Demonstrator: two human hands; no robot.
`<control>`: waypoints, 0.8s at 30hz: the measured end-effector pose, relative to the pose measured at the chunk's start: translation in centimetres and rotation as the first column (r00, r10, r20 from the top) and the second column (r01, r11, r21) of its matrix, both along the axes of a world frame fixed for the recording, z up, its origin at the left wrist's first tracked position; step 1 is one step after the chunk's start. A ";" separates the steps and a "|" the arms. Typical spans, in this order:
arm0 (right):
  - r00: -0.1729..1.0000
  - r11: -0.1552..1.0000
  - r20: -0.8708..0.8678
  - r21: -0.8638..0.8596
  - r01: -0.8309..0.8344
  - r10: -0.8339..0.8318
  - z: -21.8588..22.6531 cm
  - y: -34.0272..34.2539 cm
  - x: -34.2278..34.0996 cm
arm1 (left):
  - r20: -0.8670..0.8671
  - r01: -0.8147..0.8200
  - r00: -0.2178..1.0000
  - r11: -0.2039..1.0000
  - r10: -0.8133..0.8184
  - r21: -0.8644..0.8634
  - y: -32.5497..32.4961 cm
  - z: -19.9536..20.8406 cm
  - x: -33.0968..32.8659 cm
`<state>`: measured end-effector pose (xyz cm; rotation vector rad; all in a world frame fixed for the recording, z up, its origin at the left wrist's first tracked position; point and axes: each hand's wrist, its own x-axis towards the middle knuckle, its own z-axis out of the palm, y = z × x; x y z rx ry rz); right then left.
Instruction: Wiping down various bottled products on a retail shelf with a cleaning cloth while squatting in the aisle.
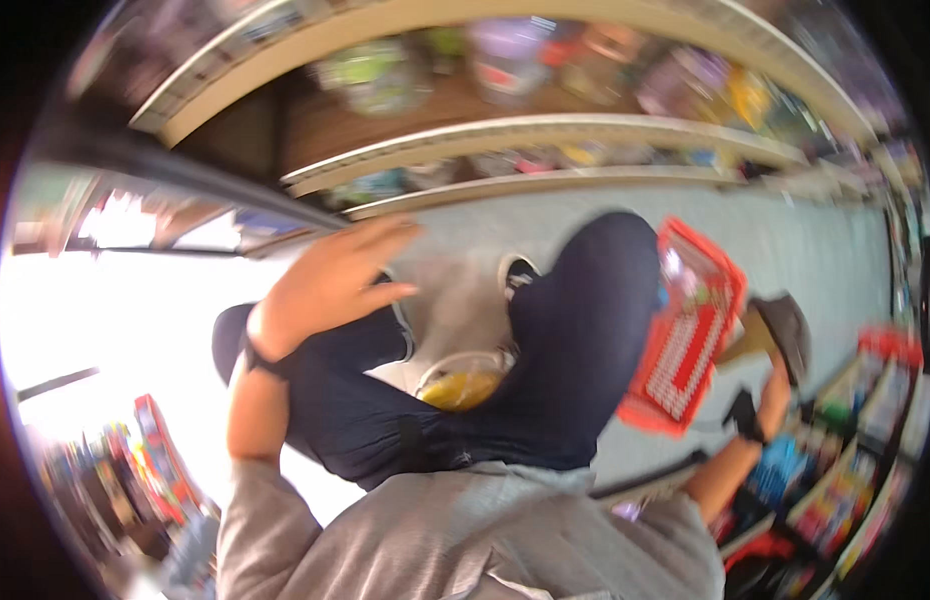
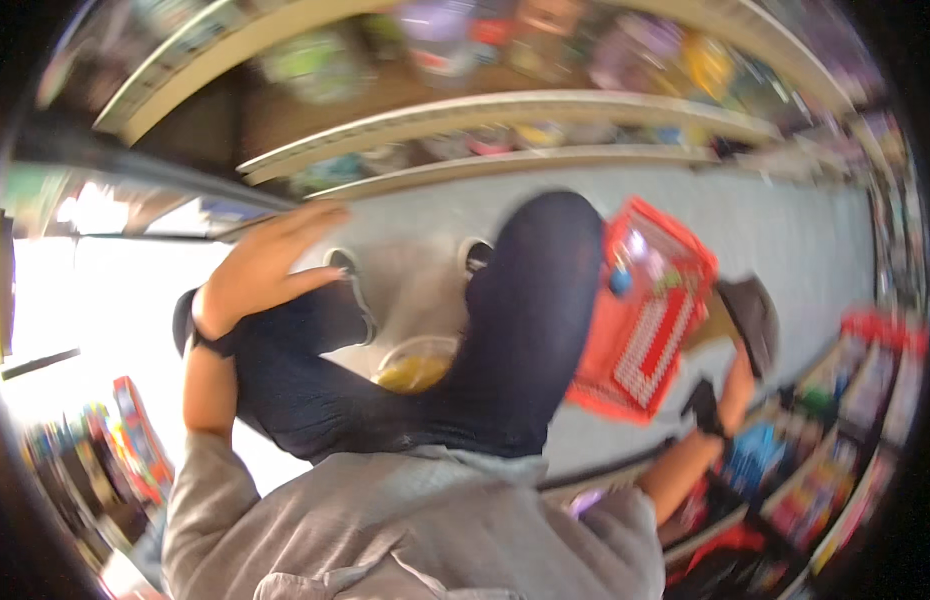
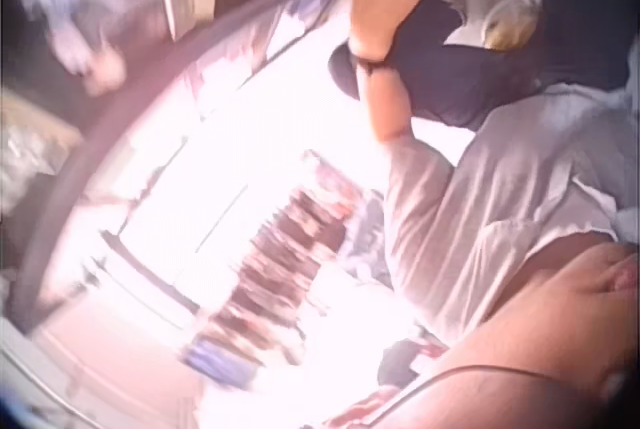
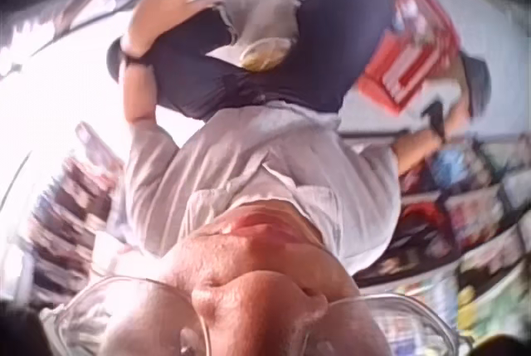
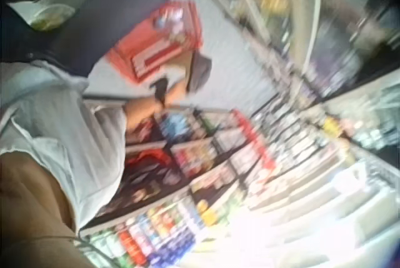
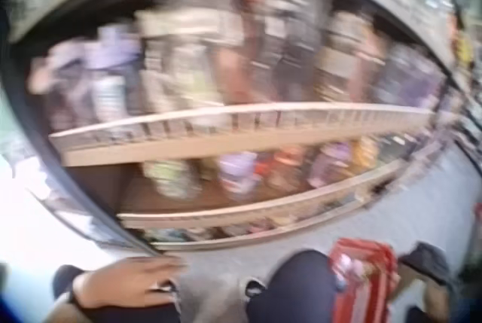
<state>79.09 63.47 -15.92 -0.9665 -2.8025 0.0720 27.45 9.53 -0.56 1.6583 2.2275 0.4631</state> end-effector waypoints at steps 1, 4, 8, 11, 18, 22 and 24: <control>0.992 0.992 -0.038 -0.044 -0.121 0.119 0.7 -1.9 0.5 | 0.031 -0.004 0.999 1.000 0.004 0.002 -0.6 0.0 0.0; 0.927 0.919 -0.115 -0.132 -0.370 0.357 4.6 -5.5 -2.5 | -0.096 -0.043 0.994 0.989 0.057 0.142 -1.6 0.3 -0.1; 0.868 0.821 -0.182 -0.281 -0.497 0.463 12.0 -14.4 -18.4 | 0.289 -0.451 0.886 0.818 0.363 0.356 -1.0 1.8 -3.0; 0.875 0.792 -0.234 -0.373 -0.484 0.424 16.6 -26.0 -32.4 | 0.007 -0.539 0.830 0.800 0.557 0.262 0.2 1.0 -8.4; 0.718 0.330 -0.420 -0.681 -0.654 0.556 7.5 -40.9 -45.9 | -0.464 -0.502 0.559 0.726 0.687 0.470 -2.8 -6.6 -29.7; 0.705 0.290 -0.189 -0.816 -0.499 0.683 6.1 -41.2 -43.6 | -0.624 -0.457 0.572 0.839 0.532 0.296 -2.1 -6.6 -33.7; 0.624 0.266 -0.216 -0.765 -0.586 0.751 6.3 -42.2 -42.6 | -0.716 -0.466 0.515 0.855 0.472 0.228 -3.9 -5.3 -35.2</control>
